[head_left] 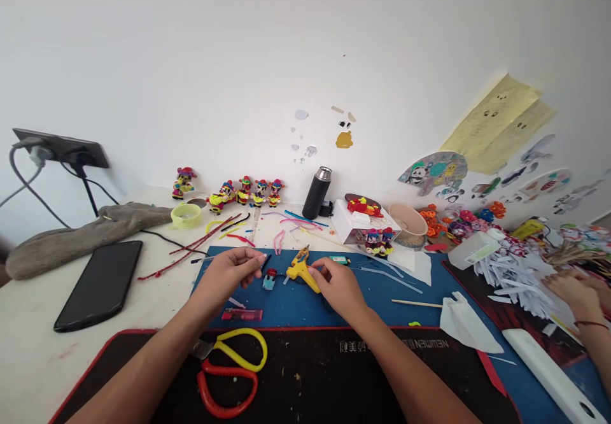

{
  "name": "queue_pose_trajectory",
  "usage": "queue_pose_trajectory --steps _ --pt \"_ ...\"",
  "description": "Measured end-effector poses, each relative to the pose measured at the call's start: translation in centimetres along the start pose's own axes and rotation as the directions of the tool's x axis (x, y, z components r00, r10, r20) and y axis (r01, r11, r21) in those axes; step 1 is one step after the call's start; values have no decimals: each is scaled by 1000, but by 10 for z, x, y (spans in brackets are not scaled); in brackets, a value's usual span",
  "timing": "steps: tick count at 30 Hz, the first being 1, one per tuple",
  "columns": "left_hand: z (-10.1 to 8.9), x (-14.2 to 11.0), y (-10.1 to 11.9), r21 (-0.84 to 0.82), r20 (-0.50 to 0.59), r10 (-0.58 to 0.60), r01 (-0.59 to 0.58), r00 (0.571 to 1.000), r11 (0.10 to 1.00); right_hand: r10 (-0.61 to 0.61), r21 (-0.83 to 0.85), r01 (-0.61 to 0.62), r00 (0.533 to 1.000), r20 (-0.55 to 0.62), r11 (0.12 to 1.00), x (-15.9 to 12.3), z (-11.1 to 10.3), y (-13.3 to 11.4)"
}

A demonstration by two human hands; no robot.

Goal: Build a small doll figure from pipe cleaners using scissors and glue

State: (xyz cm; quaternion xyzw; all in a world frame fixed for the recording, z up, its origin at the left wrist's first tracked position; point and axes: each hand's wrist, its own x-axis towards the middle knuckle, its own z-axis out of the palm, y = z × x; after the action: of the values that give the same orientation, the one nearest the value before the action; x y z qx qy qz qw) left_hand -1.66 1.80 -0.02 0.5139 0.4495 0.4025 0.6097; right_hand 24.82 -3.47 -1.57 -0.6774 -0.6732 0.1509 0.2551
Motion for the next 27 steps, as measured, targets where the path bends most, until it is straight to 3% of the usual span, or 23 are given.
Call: queue_pose_trajectory --steps 6,11,27 --pt "2 -4 4 -117 104 -124 136 987 984 -92 296 117 991 -96 948 -5 18 -32" --pt "2 -4 4 -175 164 -202 230 966 957 -146 379 187 980 -135 907 2 33 -56" --pt "4 -2 -3 -207 251 -298 351 921 913 -164 485 206 978 -128 850 5 39 -61"
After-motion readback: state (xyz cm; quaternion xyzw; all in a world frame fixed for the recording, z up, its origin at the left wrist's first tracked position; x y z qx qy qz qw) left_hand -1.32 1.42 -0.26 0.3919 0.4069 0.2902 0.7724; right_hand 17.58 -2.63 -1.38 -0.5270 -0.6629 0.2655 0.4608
